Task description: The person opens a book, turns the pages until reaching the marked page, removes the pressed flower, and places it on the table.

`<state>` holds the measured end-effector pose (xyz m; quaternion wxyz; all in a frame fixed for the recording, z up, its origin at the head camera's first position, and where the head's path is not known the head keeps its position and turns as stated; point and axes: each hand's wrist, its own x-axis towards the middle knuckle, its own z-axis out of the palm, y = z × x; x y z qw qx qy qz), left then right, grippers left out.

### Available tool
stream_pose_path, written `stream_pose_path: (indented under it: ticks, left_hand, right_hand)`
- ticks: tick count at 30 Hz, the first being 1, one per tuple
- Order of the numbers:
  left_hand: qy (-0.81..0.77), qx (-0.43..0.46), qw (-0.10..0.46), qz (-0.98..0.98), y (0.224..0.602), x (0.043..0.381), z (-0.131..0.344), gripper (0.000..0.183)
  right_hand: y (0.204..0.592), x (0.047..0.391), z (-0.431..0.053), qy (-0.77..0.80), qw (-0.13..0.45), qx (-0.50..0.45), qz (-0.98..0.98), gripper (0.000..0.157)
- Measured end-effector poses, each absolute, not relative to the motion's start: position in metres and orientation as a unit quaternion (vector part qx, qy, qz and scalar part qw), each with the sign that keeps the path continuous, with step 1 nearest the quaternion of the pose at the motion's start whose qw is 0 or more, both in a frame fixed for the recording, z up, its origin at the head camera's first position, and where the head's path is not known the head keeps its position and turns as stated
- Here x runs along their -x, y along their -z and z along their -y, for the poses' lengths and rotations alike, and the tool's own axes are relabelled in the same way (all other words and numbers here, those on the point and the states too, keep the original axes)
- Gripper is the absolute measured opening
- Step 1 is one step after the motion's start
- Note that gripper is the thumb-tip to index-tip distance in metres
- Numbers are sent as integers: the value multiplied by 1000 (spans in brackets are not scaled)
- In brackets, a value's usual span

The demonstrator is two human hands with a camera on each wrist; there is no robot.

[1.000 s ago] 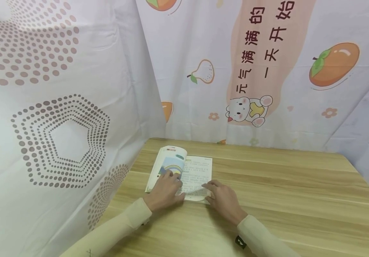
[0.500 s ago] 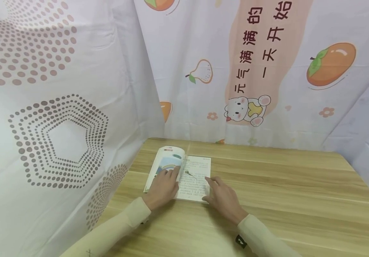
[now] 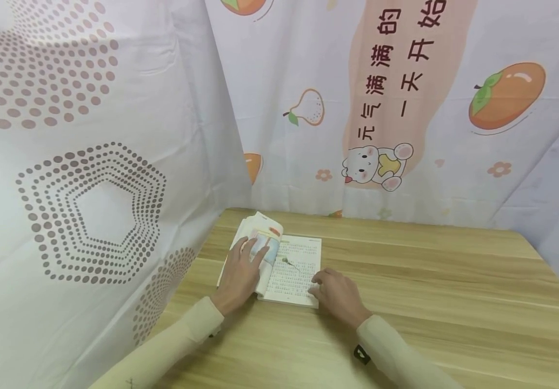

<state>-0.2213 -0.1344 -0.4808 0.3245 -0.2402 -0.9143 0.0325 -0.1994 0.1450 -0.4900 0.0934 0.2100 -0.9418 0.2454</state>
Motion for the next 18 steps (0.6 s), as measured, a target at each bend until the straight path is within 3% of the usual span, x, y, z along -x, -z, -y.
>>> stream_pose_path:
  ticks: [8,18]
  left_hand:
    - [-19,267,266,926,483,224,140,10]
    - [28,264,192,945,477,221,141,12]
  right_hand:
    - [486,222,-137,-242,40,-188,951,13]
    - [487,252,-117,-260,6,-183,948,21]
